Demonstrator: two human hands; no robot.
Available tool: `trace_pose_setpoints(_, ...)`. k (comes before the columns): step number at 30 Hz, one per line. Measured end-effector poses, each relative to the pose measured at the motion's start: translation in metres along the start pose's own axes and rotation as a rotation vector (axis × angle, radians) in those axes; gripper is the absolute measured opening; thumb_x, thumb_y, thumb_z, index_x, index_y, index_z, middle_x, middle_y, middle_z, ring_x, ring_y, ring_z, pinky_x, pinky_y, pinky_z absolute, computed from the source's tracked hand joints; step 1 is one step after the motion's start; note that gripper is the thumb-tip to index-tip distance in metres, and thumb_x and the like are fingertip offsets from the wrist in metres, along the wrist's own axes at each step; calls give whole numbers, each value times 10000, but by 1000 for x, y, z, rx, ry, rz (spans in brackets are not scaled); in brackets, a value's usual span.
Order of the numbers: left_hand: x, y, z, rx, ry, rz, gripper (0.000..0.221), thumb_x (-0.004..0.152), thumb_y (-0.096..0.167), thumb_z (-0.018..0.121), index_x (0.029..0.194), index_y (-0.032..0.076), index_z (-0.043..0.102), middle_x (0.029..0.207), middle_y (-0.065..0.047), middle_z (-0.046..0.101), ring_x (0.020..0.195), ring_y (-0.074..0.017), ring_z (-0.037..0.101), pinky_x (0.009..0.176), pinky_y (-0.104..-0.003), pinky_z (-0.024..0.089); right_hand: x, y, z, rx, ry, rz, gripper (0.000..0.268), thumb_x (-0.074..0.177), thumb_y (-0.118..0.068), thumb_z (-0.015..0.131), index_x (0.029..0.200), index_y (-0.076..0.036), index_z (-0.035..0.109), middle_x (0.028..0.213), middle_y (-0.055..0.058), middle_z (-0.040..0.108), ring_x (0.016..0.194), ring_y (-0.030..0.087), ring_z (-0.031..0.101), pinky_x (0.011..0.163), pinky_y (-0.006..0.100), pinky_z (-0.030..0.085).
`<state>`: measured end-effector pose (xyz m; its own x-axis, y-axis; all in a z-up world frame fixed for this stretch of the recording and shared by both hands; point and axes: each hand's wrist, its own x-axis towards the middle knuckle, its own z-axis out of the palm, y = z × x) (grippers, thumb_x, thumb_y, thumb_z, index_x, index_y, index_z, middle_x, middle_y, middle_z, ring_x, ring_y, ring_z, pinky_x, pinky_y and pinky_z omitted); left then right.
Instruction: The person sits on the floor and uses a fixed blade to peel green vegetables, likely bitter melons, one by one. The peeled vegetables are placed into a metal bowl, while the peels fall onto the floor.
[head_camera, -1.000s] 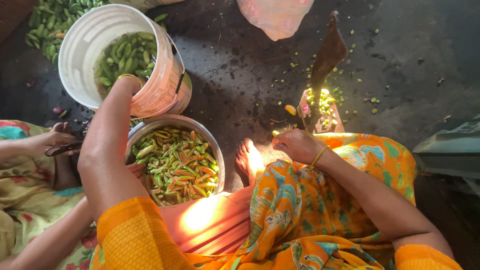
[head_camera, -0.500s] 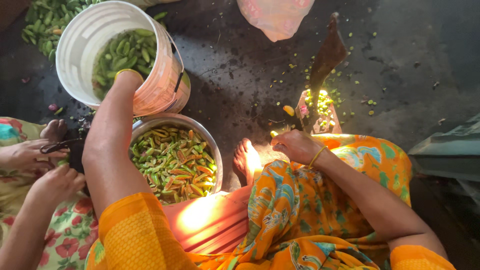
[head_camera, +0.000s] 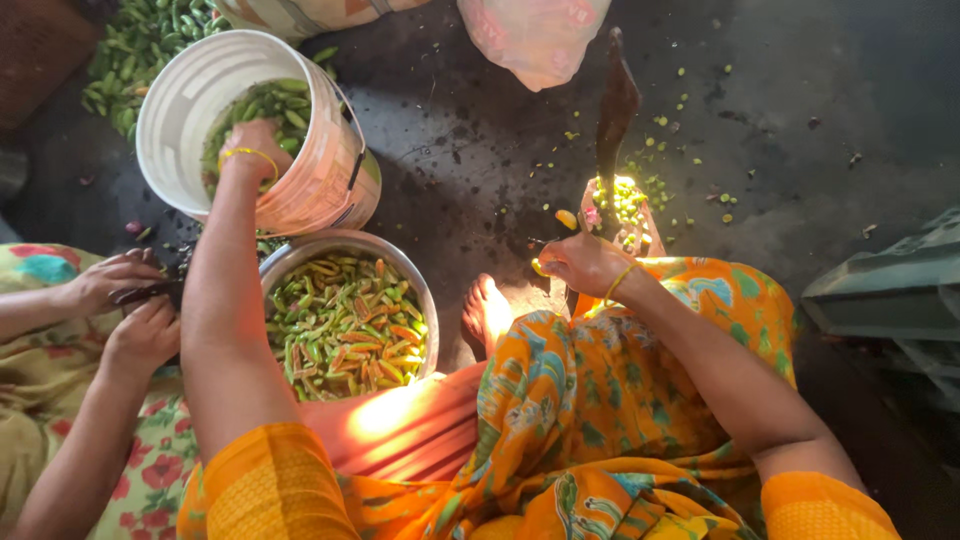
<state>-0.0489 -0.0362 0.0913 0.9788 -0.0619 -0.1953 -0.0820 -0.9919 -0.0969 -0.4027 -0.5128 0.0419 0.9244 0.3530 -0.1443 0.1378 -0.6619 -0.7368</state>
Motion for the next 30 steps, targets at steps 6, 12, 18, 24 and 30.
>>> trace_pose_setpoints(6, -23, 22, -79, -11, 325, -11, 585, 697, 107, 784, 1270, 209, 721, 1222, -247, 660, 1130, -461, 617, 923, -569, 493, 2, 14, 17, -9, 34, -78, 249, 937, -279, 657, 1046, -76, 750, 963, 156, 755, 905, 345, 719, 817, 434, 563)
trace_pose_setpoints(12, -29, 41, -143, 128, 477, 120, 486, 733, 65, 753, 1212, 149, 765, 1062, -290, 714, 975, -484, 691, 824, -527, 568, 4, 19, 15, -57, 19, -35, 221, 940, -258, 638, 1024, -102, 771, 969, 144, 757, 912, 355, 710, 833, 442, 556)
trace_pose_setpoints(18, -49, 68, -191, 140, 654, 199, 513, 671, 52, 774, 1180, 113, 764, 1052, -264, 722, 934, -460, 697, 802, -534, 574, 0, 13, 5, -35, 39, -53, 245, 956, -273, 622, 1042, -88, 759, 989, 141, 761, 928, 341, 720, 840, 440, 561)
trace_pose_setpoints(24, -66, 75, -227, 69, 687, 175, 390, 737, 126, 830, 1120, 86, 768, 1022, -244, 734, 928, -417, 710, 771, -496, 565, 0, 10, 4, -44, 4, -6, 267, 952, -287, 607, 1055, -100, 767, 1005, 139, 762, 947, 343, 716, 867, 436, 559)
trace_pose_setpoints(30, -35, 36, -247, 233, 908, 216, 287, 668, 92, 760, 954, 84, 785, 800, -212, 727, 779, -393, 722, 637, -484, 584, 0, 9, 5, -44, 1, -5, 259, 942, -284, 620, 1055, -109, 774, 993, 143, 764, 951, 344, 717, 888, 439, 553)
